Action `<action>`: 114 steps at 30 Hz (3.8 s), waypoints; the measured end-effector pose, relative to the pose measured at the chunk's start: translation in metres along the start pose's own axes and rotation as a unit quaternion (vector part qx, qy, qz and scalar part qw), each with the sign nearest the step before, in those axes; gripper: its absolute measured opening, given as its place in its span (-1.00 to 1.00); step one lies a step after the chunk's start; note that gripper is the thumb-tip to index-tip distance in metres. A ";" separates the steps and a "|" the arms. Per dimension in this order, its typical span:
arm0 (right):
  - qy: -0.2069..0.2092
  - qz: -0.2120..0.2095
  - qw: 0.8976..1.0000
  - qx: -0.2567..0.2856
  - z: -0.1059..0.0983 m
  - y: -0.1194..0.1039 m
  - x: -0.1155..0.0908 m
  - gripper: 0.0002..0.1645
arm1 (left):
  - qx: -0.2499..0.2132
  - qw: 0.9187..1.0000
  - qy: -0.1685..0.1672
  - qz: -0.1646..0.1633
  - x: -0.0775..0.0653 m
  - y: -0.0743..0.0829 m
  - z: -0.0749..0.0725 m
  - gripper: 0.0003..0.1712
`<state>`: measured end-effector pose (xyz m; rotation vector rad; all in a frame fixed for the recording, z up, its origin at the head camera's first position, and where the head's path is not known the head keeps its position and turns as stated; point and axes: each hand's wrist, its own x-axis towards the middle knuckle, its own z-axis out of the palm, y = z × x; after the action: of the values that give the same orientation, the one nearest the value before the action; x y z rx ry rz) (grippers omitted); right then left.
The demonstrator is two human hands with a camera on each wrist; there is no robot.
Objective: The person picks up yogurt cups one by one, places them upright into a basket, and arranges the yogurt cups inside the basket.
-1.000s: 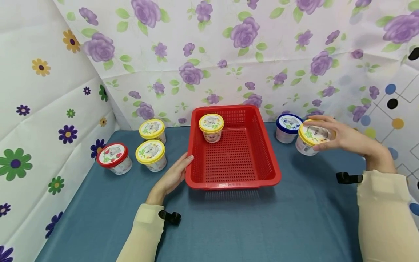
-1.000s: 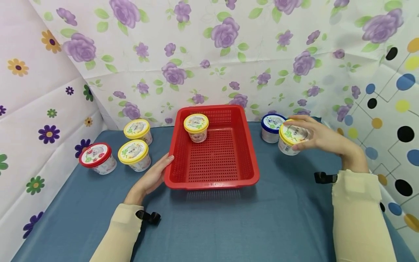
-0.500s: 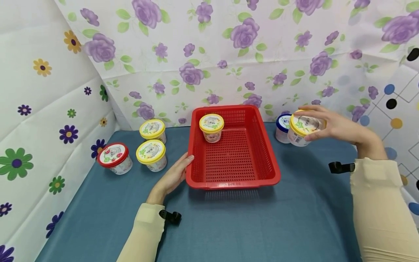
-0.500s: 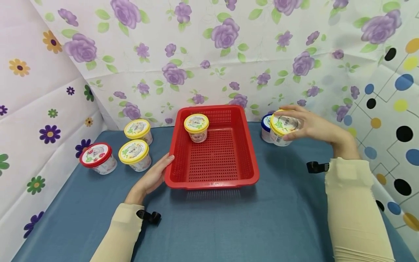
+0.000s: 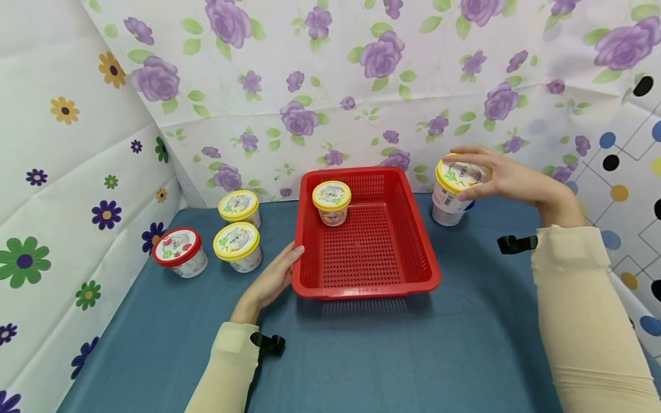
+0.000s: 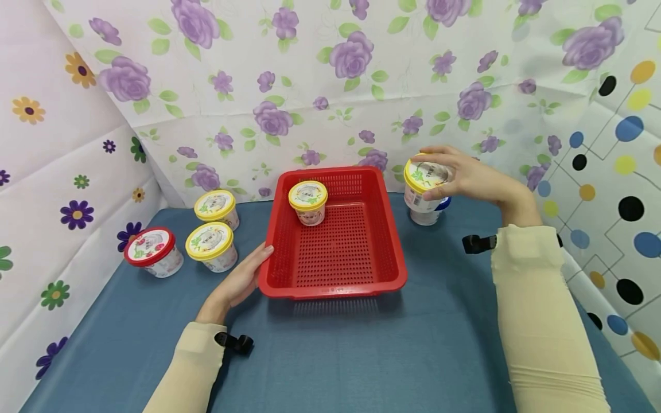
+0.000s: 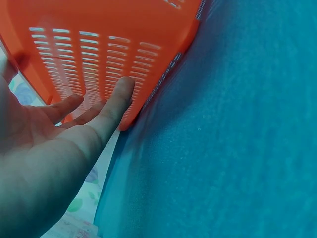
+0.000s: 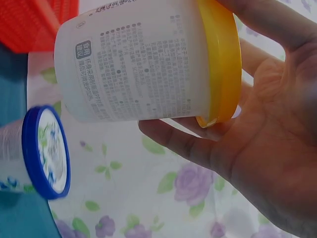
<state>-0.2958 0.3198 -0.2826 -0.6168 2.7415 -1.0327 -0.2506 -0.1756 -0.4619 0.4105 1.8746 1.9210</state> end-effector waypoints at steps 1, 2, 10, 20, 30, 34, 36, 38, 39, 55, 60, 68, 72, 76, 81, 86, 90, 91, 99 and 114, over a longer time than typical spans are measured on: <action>-0.002 -0.001 1.000 0.002 0.001 -0.003 0.003 -0.11 | -0.002 1.000 -0.001 0.001 0.000 0.000 0.000 -0.25; -0.004 -0.005 1.000 0.003 0.002 -0.005 0.006 -0.12 | -0.003 1.000 -0.002 0.002 0.000 0.000 0.000 -0.25; -0.018 -0.029 0.999 0.000 0.012 -0.024 0.032 -0.12 | -0.001 1.000 0.001 0.002 0.000 0.001 0.000 -0.25; -0.023 -0.022 0.999 0.026 0.026 -0.033 0.058 -0.09 | -0.008 1.000 0.003 0.001 0.003 0.002 0.001 -0.26; -0.029 -0.035 0.998 0.053 0.038 -0.036 0.077 -0.12 | -0.004 1.000 0.001 -0.002 0.003 0.001 0.000 -0.24; -0.029 -0.035 0.997 0.062 0.043 -0.041 0.085 -0.11 | -0.004 1.000 0.002 -0.005 0.002 0.001 0.001 -0.24; -0.029 -0.032 0.997 0.060 0.046 -0.045 0.090 -0.11 | -0.003 1.000 0.004 -0.006 0.002 0.001 0.002 -0.24; -0.028 -0.026 0.997 0.059 0.049 -0.047 0.095 -0.09 | -0.003 1.000 0.005 -0.005 0.002 0.001 0.002 -0.24; -0.029 -0.022 0.997 0.060 0.050 -0.049 0.098 -0.09 | -0.003 1.000 0.004 -0.005 0.001 0.001 0.002 -0.23; -0.004 -0.016 0.994 0.108 0.093 -0.041 0.137 -0.11 | 0.004 1.000 0.005 -0.003 0.000 -0.001 0.002 -0.27; -0.012 -0.008 0.994 0.111 0.101 -0.036 0.141 -0.11 | 0.004 1.000 0.004 -0.001 0.000 -0.001 0.002 -0.29; -0.026 -0.005 0.994 0.102 0.108 -0.030 0.146 -0.10 | 0.000 1.000 0.002 -0.001 0.000 0.000 0.002 -0.27; -0.027 -0.006 0.995 0.097 0.110 -0.029 0.148 -0.09 | -0.002 1.000 0.003 -0.001 0.000 -0.001 0.001 -0.27; -0.032 0.000 0.994 0.101 0.115 -0.027 0.148 -0.10 | -0.001 1.000 0.009 -0.005 0.000 0.000 0.002 -0.27; -0.036 0.012 0.992 0.120 0.123 -0.023 0.150 -0.12 | 0.004 1.000 0.011 -0.005 0.001 -0.001 0.001 -0.27; -0.012 0.031 0.992 0.122 0.132 -0.016 0.153 -0.13 | 0.005 1.000 0.008 -0.004 0.001 -0.001 0.000 -0.26; 0.010 0.050 0.992 0.120 0.140 -0.013 0.157 -0.14 | 0.003 1.000 0.006 -0.003 0.001 0.000 0.000 -0.26; 0.013 0.051 0.992 0.116 0.141 -0.013 0.159 -0.14 | 0.002 1.000 0.005 -0.002 0.001 0.000 0.000 -0.26; 0.021 0.054 0.994 0.093 0.151 -0.011 0.166 -0.14 | -0.001 1.000 0.008 -0.005 0.002 -0.001 0.000 -0.26; 0.003 0.076 0.994 0.081 0.159 -0.007 0.167 -0.14 | 0.000 1.000 0.007 -0.002 0.001 0.001 0.002 -0.27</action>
<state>-0.4009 0.1485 -0.3964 -0.3738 2.6263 -1.2040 -0.2504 -0.1732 -0.4611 0.3926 1.8825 1.9265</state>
